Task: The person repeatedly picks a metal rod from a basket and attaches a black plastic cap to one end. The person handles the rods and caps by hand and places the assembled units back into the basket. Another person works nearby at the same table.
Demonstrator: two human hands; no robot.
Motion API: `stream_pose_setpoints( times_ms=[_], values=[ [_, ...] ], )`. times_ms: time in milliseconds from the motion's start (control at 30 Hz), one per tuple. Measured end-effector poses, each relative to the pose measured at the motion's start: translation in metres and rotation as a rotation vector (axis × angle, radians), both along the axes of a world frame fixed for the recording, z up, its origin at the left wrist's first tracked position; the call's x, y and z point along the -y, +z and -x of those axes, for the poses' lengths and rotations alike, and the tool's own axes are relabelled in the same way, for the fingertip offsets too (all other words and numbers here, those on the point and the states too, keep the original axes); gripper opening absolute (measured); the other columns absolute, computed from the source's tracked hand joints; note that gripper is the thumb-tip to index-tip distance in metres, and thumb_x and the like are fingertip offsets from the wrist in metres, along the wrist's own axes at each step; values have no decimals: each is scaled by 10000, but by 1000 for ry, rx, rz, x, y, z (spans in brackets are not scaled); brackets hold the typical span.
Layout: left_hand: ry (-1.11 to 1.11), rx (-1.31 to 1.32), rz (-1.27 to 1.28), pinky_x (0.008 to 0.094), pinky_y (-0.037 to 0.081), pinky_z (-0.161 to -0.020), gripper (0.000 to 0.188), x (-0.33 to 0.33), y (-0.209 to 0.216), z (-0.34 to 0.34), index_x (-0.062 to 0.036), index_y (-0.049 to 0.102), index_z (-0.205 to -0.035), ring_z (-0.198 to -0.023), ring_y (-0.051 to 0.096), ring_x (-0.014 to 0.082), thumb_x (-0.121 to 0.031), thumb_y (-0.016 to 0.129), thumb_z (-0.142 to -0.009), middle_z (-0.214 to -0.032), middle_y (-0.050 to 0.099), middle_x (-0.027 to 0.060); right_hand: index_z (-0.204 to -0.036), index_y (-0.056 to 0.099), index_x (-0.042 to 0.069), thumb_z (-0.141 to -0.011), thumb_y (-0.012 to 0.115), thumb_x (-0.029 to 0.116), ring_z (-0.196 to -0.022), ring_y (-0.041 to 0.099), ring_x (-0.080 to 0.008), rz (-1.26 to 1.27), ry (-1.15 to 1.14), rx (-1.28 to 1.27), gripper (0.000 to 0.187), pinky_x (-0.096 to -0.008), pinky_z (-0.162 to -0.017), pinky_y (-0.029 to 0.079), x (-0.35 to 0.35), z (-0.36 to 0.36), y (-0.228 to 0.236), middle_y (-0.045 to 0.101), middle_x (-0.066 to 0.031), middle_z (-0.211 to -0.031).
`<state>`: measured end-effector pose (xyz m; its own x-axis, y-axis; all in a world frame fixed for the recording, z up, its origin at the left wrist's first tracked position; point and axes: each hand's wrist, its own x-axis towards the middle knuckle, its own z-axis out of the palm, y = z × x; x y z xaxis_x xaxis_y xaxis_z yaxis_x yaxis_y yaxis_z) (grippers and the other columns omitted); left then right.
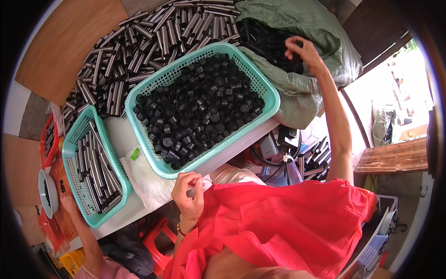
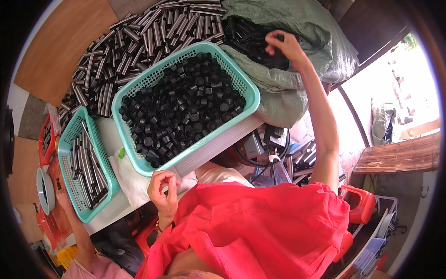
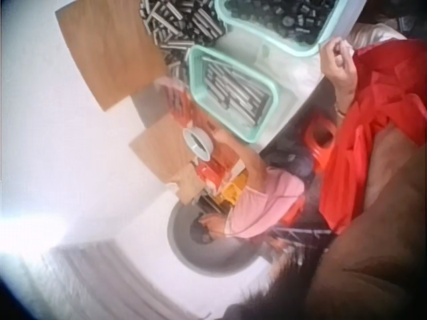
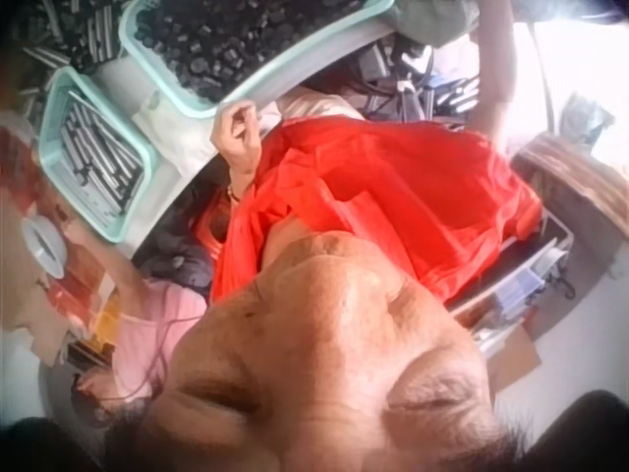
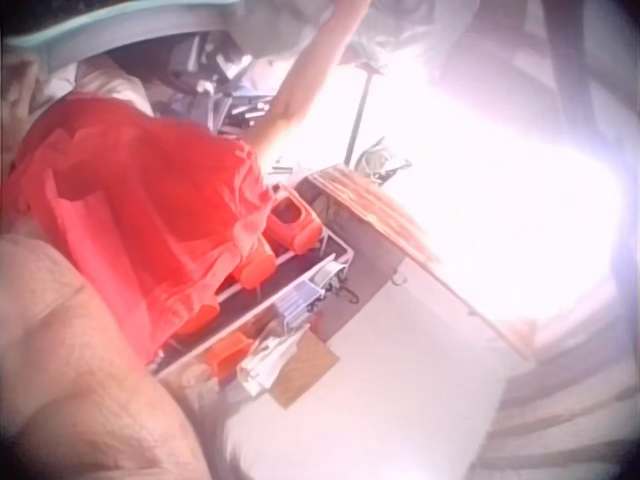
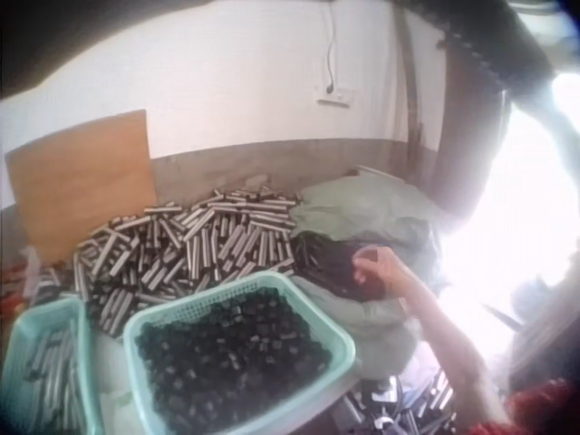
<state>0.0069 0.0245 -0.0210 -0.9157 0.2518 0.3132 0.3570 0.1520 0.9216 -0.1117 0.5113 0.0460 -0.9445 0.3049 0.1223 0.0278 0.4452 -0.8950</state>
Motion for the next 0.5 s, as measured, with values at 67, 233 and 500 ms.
stream_pose_setpoints(
  times_ms=[67, 233, 500],
  values=[
    [16, 3, -18, 223, 468, -543, 85, 2, 0, -1, 31, 576, -884, -593, 595, 143, 75, 554, -815, -824, 567, 101, -1007, 596, 34, -856, 626, 331, -712, 625, -101, 41, -46, -95, 335, -212, -632, 431, 23, 7, 30, 655, -60, -736],
    [38, 16, -42, 221, 468, -550, 79, 9, 3, 1, 33, 573, -881, -601, 594, 143, 70, 547, -816, -823, 566, 99, -1020, 586, 31, -856, 644, 348, -773, 651, -120, 74, -64, -320, 362, -208, -666, 447, 71, 15, 60, 666, -76, -784],
    [78, 53, -84, 238, 482, -603, 49, 25, 10, 6, 42, 538, -898, -656, 569, 123, 55, 542, -851, -855, 540, 86, -943, 570, -2, -887, 628, 263, -766, 663, -180, 155, -120, -724, 277, -240, -675, 494, 145, 12, 77, 664, -113, -840]
  ],
)
